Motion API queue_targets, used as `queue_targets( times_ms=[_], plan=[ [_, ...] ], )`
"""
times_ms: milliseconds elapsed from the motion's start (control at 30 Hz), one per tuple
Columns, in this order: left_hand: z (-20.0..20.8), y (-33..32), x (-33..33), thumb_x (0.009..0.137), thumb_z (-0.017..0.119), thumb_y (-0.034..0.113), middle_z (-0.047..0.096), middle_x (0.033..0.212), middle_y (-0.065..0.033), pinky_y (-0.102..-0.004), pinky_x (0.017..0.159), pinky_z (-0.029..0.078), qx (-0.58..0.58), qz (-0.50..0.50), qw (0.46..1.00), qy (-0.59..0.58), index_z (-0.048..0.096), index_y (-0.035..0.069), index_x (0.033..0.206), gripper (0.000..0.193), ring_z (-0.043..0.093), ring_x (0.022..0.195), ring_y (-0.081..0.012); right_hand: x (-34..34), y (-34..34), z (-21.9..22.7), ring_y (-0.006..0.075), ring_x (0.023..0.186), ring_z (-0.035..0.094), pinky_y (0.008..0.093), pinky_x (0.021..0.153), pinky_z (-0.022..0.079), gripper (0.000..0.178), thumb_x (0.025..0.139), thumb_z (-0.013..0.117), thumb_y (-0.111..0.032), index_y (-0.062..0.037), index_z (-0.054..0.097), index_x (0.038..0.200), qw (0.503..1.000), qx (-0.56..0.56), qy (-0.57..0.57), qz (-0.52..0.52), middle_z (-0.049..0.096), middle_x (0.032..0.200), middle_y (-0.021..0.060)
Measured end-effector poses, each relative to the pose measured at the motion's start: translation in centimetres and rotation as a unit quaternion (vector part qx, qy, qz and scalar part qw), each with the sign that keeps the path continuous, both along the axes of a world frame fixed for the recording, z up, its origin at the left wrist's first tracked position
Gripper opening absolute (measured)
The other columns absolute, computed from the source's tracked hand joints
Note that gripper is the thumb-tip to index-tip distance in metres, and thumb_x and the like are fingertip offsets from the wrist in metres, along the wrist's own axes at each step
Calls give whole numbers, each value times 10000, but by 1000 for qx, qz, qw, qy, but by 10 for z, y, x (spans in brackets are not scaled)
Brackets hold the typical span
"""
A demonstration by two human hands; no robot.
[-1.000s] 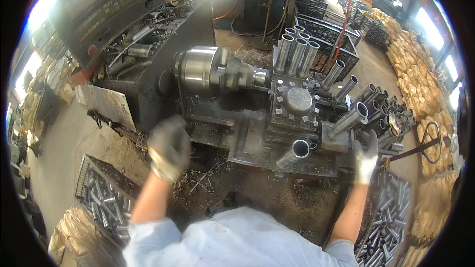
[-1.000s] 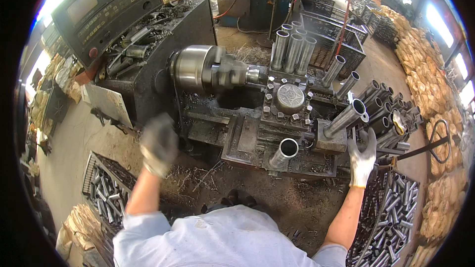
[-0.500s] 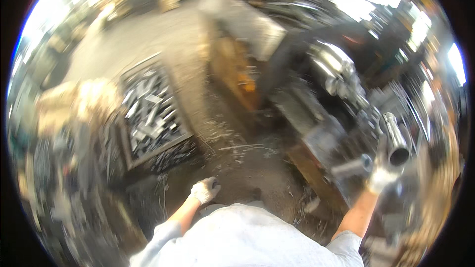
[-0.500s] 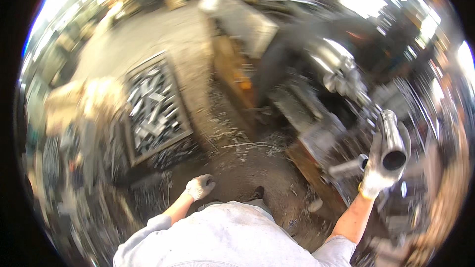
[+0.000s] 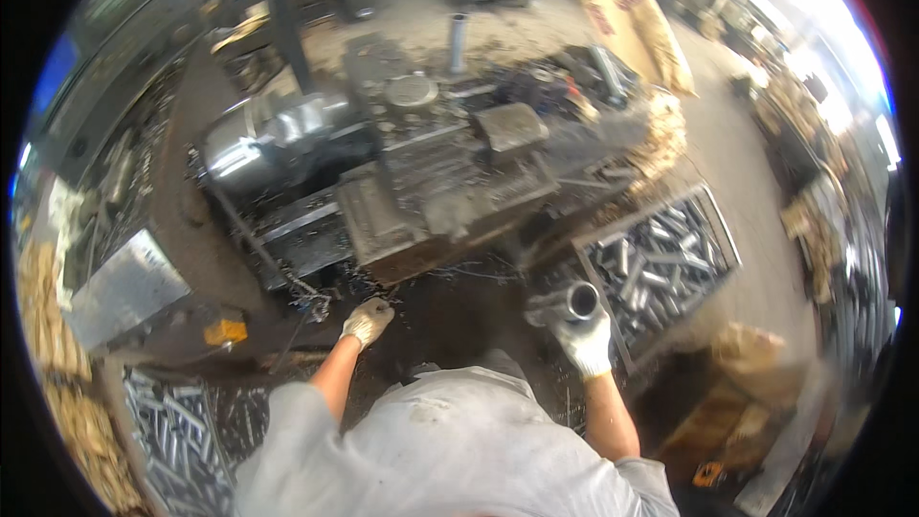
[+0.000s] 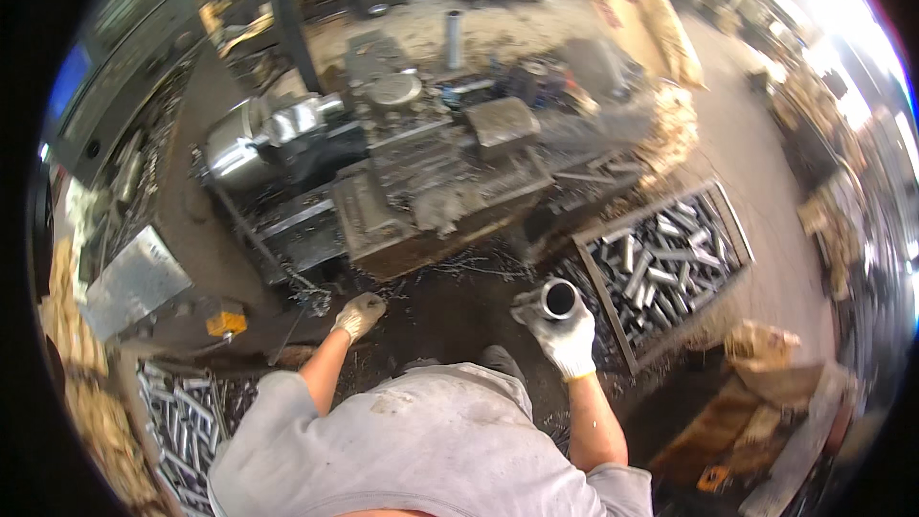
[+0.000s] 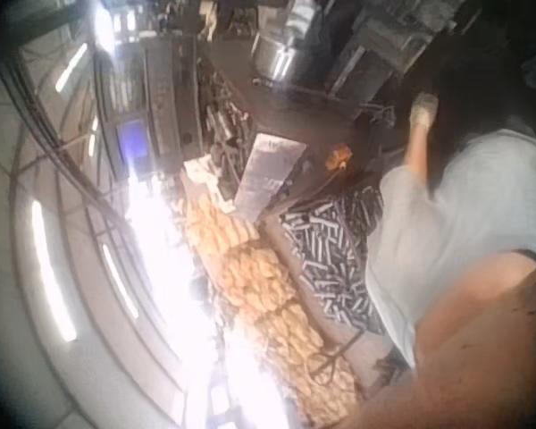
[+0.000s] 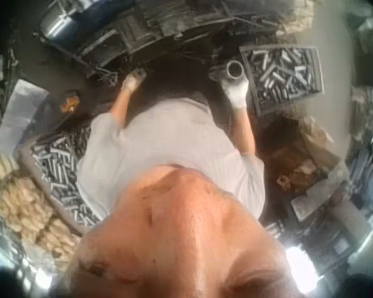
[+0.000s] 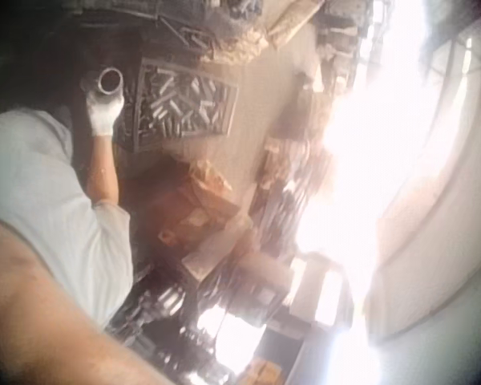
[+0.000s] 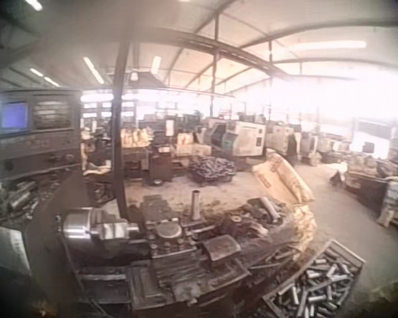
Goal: The person repeatedly picks up cylindrical metal parts from a bin, places them into a lathe chuck, and removes them after processing. The person then places the finished parts into a collection bin. The task is performed continuously in a repetitive cycle.
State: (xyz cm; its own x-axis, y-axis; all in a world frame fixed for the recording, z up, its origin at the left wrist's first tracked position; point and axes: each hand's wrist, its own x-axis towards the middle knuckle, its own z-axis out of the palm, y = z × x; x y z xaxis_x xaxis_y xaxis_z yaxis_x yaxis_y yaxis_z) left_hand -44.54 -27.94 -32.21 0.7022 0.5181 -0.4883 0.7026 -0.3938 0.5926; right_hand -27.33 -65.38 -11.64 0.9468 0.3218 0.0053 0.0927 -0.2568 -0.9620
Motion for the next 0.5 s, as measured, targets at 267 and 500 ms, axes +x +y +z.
queue_targets(
  times_ms=[267, 500],
  plan=[
    [-37, 24, -173, 1093, 567, 450, 616, 1400, -230, -400, 1032, 573, 98, 664, 712, -207, 495, -40, 1520, 654, 658, 1197, -356, 134, 194, 14, 341, 961, 785, 409, 853, 624, 539, 805, 893, -403, -80, 727, 1203, 947, -96, -164, 259, 795, 1052, 164],
    [27, 66, -185, 1138, 493, 379, 644, 1383, -255, -472, 1048, 507, 403, 652, 622, -159, 512, -33, 1509, 554, 650, 1179, -368, 191, 236, 28, 377, 1004, 772, 457, 874, 624, 627, 821, 876, -440, -115, 678, 1319, 889, -178, -118, 405, 785, 1085, 170]
  ],
)
